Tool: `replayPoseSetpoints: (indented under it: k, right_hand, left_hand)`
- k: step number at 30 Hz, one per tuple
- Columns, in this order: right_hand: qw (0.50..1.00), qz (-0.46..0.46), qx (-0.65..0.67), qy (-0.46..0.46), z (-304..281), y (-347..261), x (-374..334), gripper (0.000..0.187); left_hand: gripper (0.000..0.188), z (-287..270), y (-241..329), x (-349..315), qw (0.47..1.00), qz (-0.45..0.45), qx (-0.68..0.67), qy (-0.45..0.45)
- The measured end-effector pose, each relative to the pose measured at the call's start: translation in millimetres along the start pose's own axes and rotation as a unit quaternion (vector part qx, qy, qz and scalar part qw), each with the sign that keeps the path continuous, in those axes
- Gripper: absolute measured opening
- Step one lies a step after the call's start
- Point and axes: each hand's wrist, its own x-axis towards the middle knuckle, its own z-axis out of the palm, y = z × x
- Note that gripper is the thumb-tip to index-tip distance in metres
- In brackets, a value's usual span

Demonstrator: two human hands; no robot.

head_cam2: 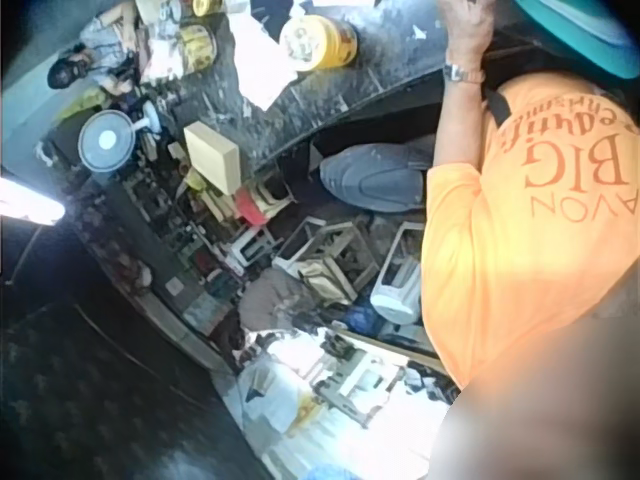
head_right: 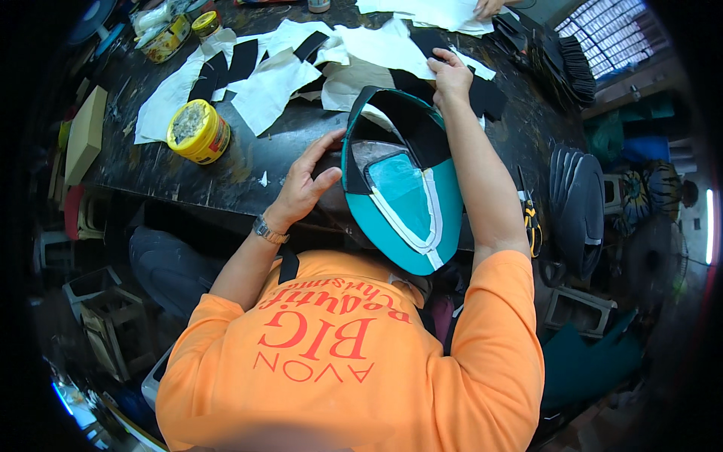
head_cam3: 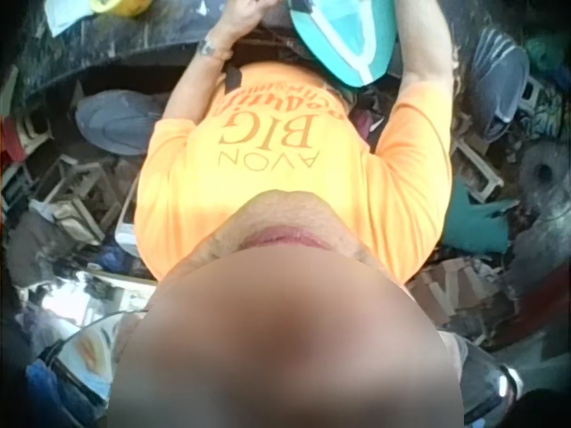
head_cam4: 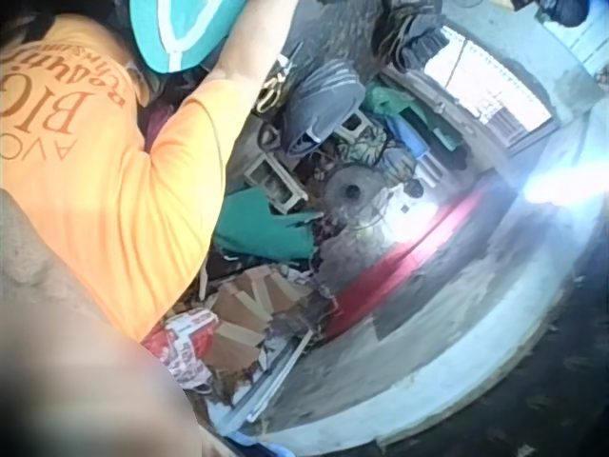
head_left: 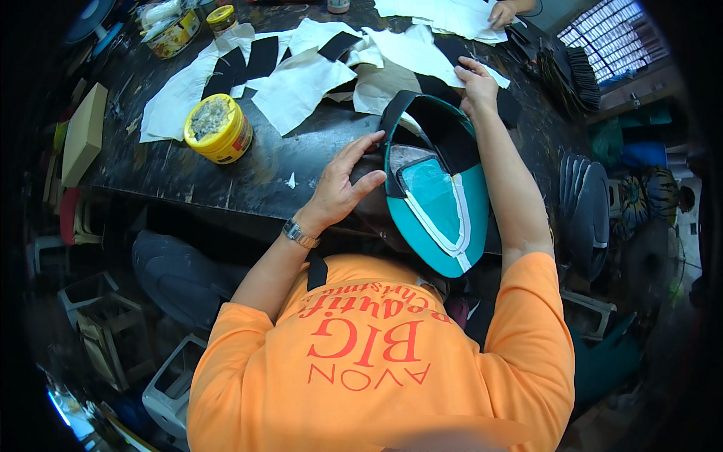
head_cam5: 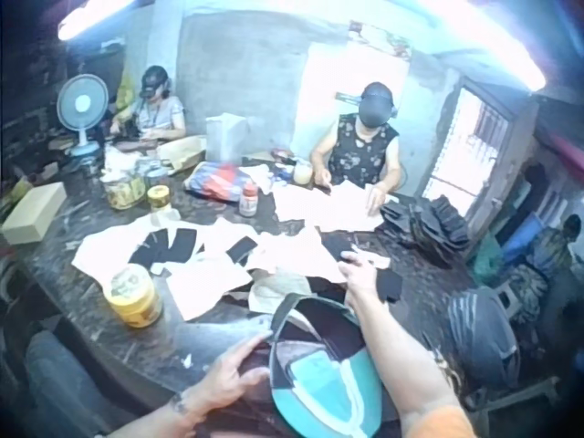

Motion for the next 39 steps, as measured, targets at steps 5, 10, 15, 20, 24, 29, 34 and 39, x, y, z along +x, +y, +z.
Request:
replayPoseSetpoints:
  k: [5, 10, 15, 20, 24, 29, 34, 39]
  right_hand:
    - [0.988, 0.028, -0.142, -0.056, -12, 1, 6, 0.031]
    - [0.999, -0.018, -0.043, 0.012, -23, 4, 13, 0.028]
    - [0.999, 0.025, -0.006, 0.026, -30, 4, 14, 0.026]
    - [0.998, 0.058, 0.003, -0.019, -33, 1, 7, 0.031]
    - [0.998, 0.047, -0.047, -0.015, -34, 1, 5, 0.034]
    - [0.992, 0.073, -0.099, -0.007, -42, 3, 2, 0.043]
    - [0.910, -0.006, -0.414, 0.001, -44, 5, -5, 0.078]
    - [0.811, -0.219, -0.541, 0.034, -39, -15, -25, 0.078]
  left_hand:
    - [0.041, -10, 10, 2, 0.999, 0.001, 0.032, 0.037]
    - [0.031, -40, 13, 21, 0.992, 0.020, 0.069, 0.105]
    - [0.027, -68, 4, 46, 0.966, 0.058, 0.184, 0.174]
    - [0.044, -80, -23, 73, 0.874, 0.084, 0.421, 0.228]
    - [0.036, -103, -39, 89, 0.944, -0.030, 0.310, 0.109]
    - [0.033, -145, -30, 103, 0.932, -0.097, -0.297, 0.186]
    - [0.036, -154, -19, 92, 0.825, -0.067, -0.549, 0.118]
    - [0.039, -144, -18, 82, 0.771, -0.078, -0.629, 0.052]
